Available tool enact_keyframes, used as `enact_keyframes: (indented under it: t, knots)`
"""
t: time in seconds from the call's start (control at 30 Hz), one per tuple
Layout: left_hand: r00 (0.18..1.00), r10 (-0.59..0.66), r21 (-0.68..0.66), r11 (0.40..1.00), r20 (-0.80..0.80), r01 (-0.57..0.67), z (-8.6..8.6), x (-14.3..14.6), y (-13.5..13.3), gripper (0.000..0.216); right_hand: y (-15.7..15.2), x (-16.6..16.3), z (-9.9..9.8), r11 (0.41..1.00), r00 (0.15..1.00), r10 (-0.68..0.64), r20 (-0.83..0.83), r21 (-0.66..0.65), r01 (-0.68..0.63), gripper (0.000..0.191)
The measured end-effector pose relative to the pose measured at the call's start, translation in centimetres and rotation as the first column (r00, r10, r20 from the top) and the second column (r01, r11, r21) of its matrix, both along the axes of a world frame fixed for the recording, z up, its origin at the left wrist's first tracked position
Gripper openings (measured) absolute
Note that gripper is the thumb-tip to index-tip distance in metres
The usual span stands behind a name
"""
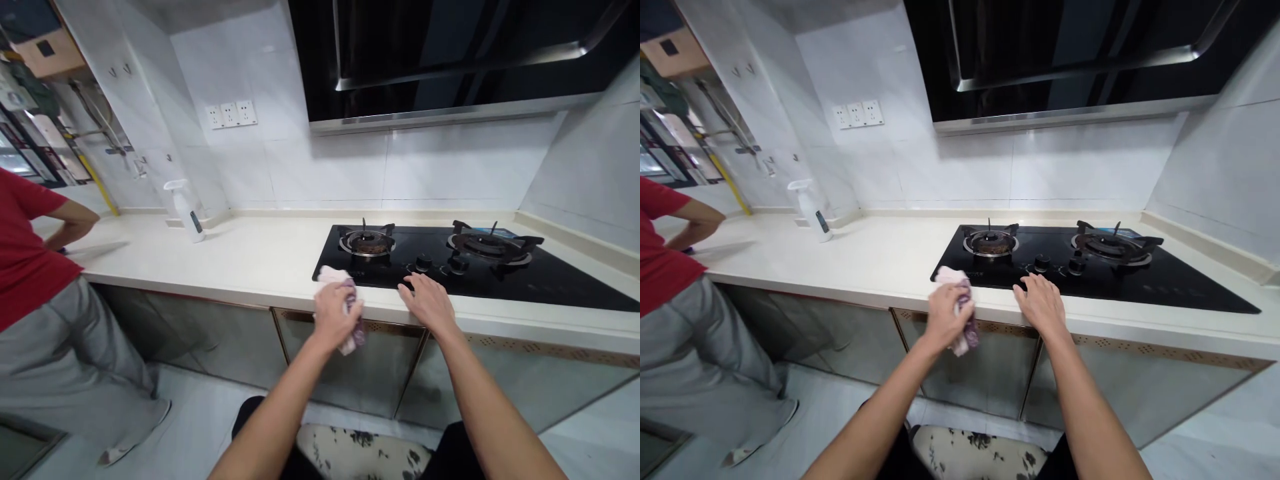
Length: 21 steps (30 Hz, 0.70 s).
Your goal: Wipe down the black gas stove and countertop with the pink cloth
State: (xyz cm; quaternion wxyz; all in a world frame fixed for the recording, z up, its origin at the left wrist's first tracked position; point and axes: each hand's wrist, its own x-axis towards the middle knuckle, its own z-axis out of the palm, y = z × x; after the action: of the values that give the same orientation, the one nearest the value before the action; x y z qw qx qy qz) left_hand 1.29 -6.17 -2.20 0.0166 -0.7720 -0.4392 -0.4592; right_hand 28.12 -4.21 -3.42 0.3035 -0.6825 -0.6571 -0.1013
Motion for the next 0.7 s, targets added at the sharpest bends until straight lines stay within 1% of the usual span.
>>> enact_keyframes:
  t: [0.07, 0.13, 0.2, 0.27, 0.33, 0.4, 0.5, 0.6, 0.7]
  knots:
    - [0.998, -0.06, 0.049, 0.997, 0.036, 0.058, -0.9, 5.0, -0.9, 0.02, 0.0, 0.2, -0.1, 1.0, 1.0, 0.0, 0.018, 0.011, 0.0, 0.05]
    - [0.997, -0.08, 0.086, 0.993, 0.009, 0.079, -1.5, 8.5, -1.3, 0.019, -0.1, 0.5, -0.1, 1.0, 0.999, 0.007, 0.034, 0.011, -0.007, 0.051]
    - [0.996, -0.076, 0.118, 0.99, -0.041, 0.081, -1.8, 10.1, -1.3, 0.025, -0.2, 0.9, 0.0, 1.0, 0.998, 0.022, 0.05, -0.004, -0.022, 0.053]
    - [0.993, -0.08, 0.15, 0.984, -0.09, 0.093, -2.1, 10.1, -1.0, 0.036, -0.2, 1.2, 0.0, 0.999, 0.998, 0.033, 0.062, -0.026, -0.032, 0.053]
    - [0.986, -0.102, 0.175, 0.977, -0.133, 0.125, -2.4, 9.2, -0.5, 0.043, -0.2, 1.4, 0.0, 0.998, 0.997, 0.041, 0.065, -0.043, -0.038, 0.053]
    - [0.98, -0.118, 0.19, 0.971, -0.162, 0.148, -2.8, 7.9, -0.1, 0.046, -0.2, 1.5, -0.1, 0.998, 0.997, 0.045, 0.055, -0.048, -0.043, 0.053]
    - [0.98, -0.099, 0.213, 0.968, -0.173, 0.135, -3.3, 5.2, 0.6, 0.046, -0.2, 1.6, -0.2, 0.997, 0.998, 0.051, 0.036, -0.051, -0.049, 0.055]
    - [0.982, -0.063, 0.233, 0.967, -0.176, 0.104, -3.4, 1.3, 1.5, 0.048, -0.2, 1.7, -0.4, 0.997, 0.998, 0.062, 0.028, -0.049, -0.06, 0.059]
    - [0.987, 0.009, 0.237, 0.971, -0.161, 0.029, -3.3, -4.3, 2.7, 0.049, -0.2, 1.9, -0.5, 0.997, 0.997, 0.061, 0.039, -0.051, -0.059, 0.061]
